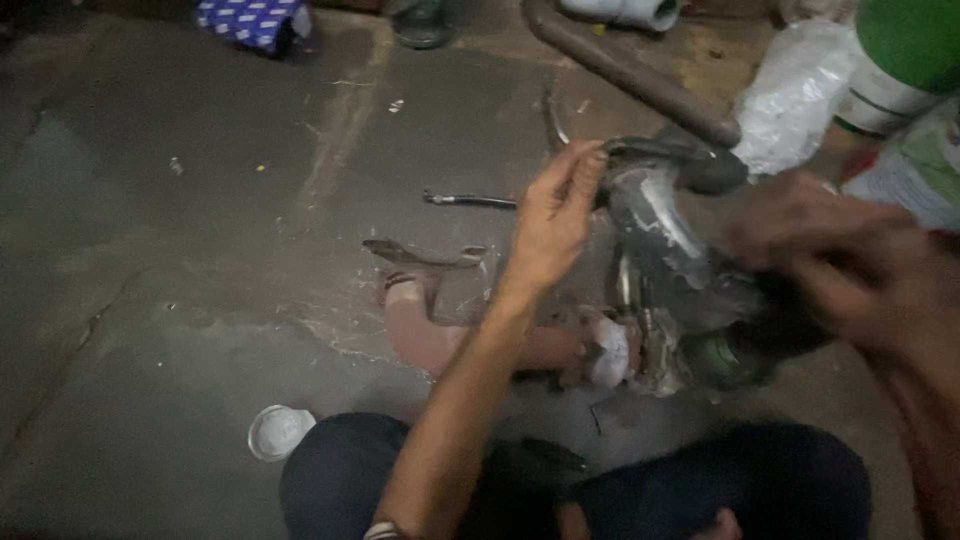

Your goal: The person sits on the floor and scrubs a curved metal exhaust pipe with a white plastic scraper. They also handle a smaller metal pipe and a cylindrical metal part, applying a substance from a blue bottle and scrubbing the surfaces.

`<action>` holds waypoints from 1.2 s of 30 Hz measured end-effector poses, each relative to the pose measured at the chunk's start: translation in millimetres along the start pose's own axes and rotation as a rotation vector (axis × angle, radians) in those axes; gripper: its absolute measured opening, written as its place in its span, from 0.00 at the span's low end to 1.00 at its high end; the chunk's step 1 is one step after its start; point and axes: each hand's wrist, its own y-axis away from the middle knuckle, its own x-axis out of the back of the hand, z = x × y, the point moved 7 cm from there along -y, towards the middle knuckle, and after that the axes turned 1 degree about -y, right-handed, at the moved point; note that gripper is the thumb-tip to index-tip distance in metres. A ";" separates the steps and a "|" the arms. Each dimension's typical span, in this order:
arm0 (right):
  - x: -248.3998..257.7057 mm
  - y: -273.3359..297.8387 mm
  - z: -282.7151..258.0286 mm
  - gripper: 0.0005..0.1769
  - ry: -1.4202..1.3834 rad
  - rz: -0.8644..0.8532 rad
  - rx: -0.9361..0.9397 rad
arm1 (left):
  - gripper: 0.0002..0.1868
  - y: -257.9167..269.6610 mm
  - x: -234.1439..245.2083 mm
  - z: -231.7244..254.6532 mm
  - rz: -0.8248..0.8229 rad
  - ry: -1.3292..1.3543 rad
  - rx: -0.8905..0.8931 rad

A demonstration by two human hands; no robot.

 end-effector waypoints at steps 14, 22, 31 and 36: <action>4.9 35.1 48.0 0.13 -0.064 -0.139 0.037 | 0.26 1.5 2.2 6.0 0.047 -0.160 -0.043; 3.4 30.9 14.1 0.17 0.143 -0.031 -0.073 | 0.25 6.0 6.8 18.3 0.031 -0.136 -0.055; -8.5 11.0 18.7 0.15 -0.002 -0.057 0.023 | 0.25 8.4 2.9 13.3 0.024 -0.063 0.066; 18.4 48.2 25.1 0.19 0.017 -0.105 -0.101 | 0.25 2.4 6.8 13.2 0.051 -0.252 -0.064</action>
